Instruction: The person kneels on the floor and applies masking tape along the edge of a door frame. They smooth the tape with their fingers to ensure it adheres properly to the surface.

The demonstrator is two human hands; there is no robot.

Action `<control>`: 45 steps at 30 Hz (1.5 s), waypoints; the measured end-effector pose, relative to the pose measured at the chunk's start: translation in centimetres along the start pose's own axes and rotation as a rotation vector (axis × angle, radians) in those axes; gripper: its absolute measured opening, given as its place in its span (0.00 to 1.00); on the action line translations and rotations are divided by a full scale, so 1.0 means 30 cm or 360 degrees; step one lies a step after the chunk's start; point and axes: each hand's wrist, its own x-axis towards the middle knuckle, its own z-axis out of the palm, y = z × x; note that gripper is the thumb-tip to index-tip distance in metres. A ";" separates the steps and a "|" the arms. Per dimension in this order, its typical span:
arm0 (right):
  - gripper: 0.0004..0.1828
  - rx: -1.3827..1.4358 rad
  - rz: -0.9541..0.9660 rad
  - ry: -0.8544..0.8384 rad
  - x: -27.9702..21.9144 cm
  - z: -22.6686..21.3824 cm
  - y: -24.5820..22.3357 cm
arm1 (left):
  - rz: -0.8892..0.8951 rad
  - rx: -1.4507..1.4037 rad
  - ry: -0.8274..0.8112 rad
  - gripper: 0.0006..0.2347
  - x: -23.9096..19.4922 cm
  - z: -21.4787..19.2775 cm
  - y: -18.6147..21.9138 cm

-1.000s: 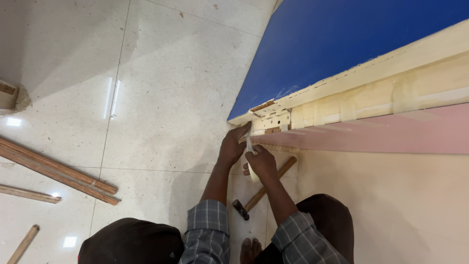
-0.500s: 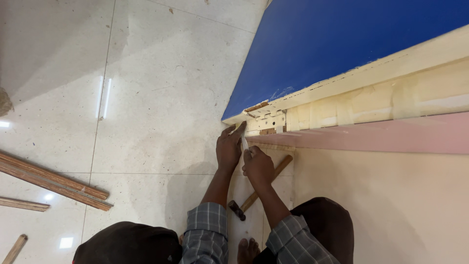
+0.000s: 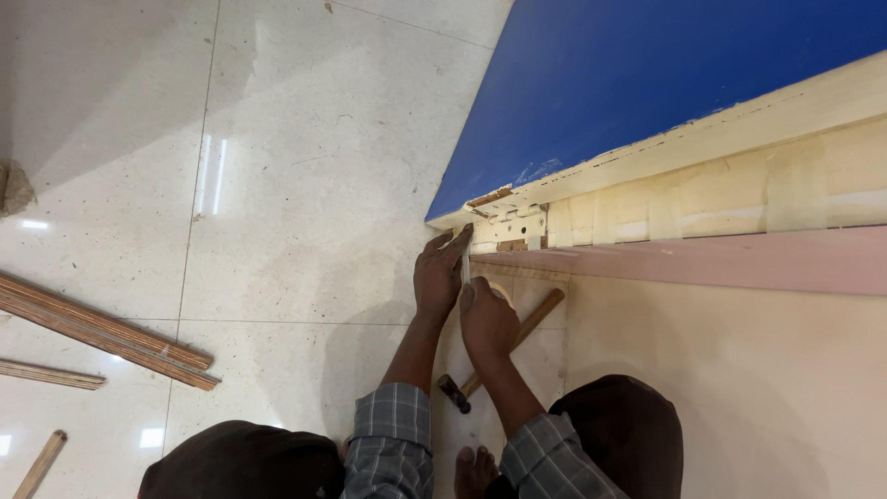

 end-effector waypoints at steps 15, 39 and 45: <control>0.11 -0.0324 0.0117 0.0141 0.155 -0.031 0.109 | -0.0130 -0.0092 -0.0392 0.30 0.062 -0.085 0.007; 0.14 0.0137 0.0100 -0.0003 0.169 -0.010 0.179 | -0.0061 0.0175 -0.0120 0.31 0.084 -0.027 0.056; 0.14 0.1334 0.0657 -0.0250 0.215 0.131 0.285 | -0.0009 0.0240 -0.0037 0.30 0.046 0.015 0.045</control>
